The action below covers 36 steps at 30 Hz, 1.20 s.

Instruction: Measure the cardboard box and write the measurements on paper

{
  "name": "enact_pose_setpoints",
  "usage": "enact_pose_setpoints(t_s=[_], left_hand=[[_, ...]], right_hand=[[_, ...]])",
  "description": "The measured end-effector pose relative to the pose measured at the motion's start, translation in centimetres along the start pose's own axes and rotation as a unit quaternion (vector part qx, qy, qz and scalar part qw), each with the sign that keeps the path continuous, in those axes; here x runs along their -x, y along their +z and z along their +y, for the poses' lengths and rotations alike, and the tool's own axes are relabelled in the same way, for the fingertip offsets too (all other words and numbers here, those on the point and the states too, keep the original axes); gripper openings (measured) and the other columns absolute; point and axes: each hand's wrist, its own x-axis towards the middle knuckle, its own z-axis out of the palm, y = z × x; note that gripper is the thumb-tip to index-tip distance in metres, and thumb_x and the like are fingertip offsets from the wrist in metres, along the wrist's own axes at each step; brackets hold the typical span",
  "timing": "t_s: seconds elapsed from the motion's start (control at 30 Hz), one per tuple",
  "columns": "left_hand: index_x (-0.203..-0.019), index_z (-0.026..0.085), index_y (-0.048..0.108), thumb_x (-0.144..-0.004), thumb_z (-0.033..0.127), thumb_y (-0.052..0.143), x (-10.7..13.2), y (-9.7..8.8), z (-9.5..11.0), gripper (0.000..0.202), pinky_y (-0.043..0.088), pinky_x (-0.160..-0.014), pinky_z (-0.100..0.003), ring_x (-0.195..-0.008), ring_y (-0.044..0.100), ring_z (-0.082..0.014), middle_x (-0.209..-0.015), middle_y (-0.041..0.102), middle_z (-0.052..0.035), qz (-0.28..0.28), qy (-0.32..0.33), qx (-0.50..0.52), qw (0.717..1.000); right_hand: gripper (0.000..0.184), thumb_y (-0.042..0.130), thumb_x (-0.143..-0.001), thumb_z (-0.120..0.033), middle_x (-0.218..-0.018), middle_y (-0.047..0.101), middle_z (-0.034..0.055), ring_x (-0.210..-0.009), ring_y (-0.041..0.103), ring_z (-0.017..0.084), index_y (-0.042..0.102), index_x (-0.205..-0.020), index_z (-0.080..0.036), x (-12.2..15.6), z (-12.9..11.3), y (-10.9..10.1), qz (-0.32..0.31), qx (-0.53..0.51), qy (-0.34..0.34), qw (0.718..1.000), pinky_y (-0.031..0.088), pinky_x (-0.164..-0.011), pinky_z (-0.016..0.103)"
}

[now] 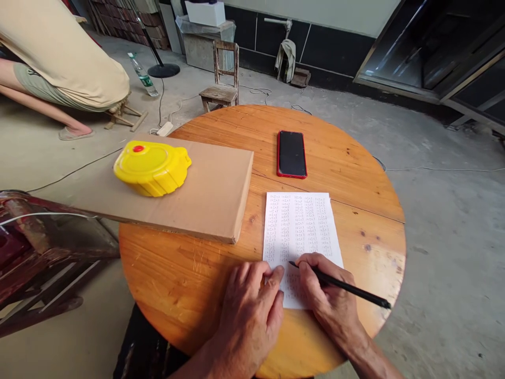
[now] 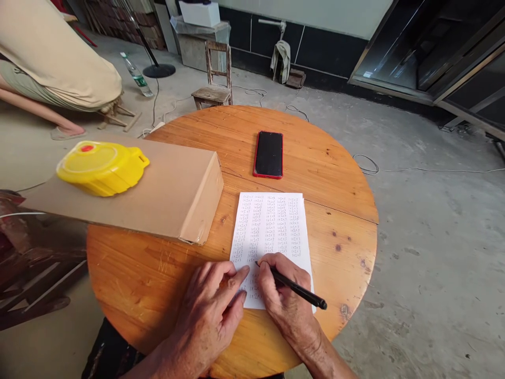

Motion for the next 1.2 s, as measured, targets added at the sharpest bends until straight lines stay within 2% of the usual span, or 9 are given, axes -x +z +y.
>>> enact_pose_setpoints(t_s=[0.37,0.6,0.83,1.0,1.1,1.2], left_hand=[[-0.128,0.020,0.056,-0.089,0.007,0.054,0.14,0.13,-0.10,0.041,0.046,-0.079,-0.044,-0.091,0.051,-0.0246,-0.102,0.057,-0.0078,-0.007,-0.002,-0.005,1.000],[-0.126,0.020,0.057,-0.088,0.007,0.054,0.08,0.04,-0.01,0.040,0.045,-0.078,-0.043,-0.089,0.052,-0.0246,-0.101,0.058,-0.0078,0.001,0.000,-0.001,1.000],[-0.128,0.020,0.057,-0.090,0.008,0.053,0.01,0.01,-0.05,0.041,0.045,-0.078,-0.042,-0.089,0.052,-0.0240,-0.101,0.058,-0.0075,-0.002,-0.004,0.001,1.000],[-0.126,0.020,0.058,-0.089,0.007,0.053,0.01,0.03,-0.07,0.040,0.046,-0.078,-0.042,-0.089,0.052,-0.0243,-0.101,0.058,-0.0076,-0.004,-0.006,0.001,1.000],[-0.127,0.020,0.058,-0.089,0.008,0.054,0.00,0.00,-0.02,0.040,0.046,-0.078,-0.042,-0.089,0.052,-0.0242,-0.101,0.058,-0.0073,-0.001,-0.005,0.005,1.000],[-0.126,0.019,0.058,-0.090,0.007,0.053,-0.11,-0.05,0.05,0.039,0.046,-0.077,-0.042,-0.089,0.051,-0.0238,-0.099,0.058,-0.0069,-0.002,-0.004,0.005,1.000]], right_hand=[[0.019,0.053,-0.094,-0.023,-0.059,0.059,-0.0037,-0.048,0.050,0.011,0.065,-0.079,-0.019,-0.16,0.15,0.13,0.014,-0.003,0.016,1.000,0.041,-0.046,0.022],[0.018,0.053,-0.095,-0.022,-0.067,0.066,-0.0018,-0.056,0.059,0.012,0.065,-0.082,-0.020,-0.05,0.10,0.19,0.000,0.002,0.016,1.000,0.047,-0.054,0.022],[0.019,0.052,-0.095,-0.022,-0.061,0.061,-0.0031,-0.049,0.053,0.012,0.064,-0.080,-0.020,-0.14,0.04,0.35,0.005,0.020,0.005,1.000,0.042,-0.047,0.023],[0.019,0.053,-0.095,-0.022,-0.063,0.063,-0.0024,-0.051,0.055,0.012,0.064,-0.080,-0.020,-0.15,-0.06,0.21,0.003,0.015,0.003,1.000,0.043,-0.048,0.023],[0.018,0.054,-0.094,-0.023,-0.062,0.063,-0.0033,-0.050,0.054,0.011,0.065,-0.081,-0.020,0.09,0.23,-0.07,-0.001,-0.003,0.012,1.000,0.043,-0.048,0.022],[0.015,0.056,-0.096,-0.026,-0.059,0.059,-0.0052,-0.049,0.052,0.011,0.066,-0.085,-0.022,0.49,0.47,-0.25,0.035,-0.059,0.043,0.997,0.043,-0.048,0.022]])
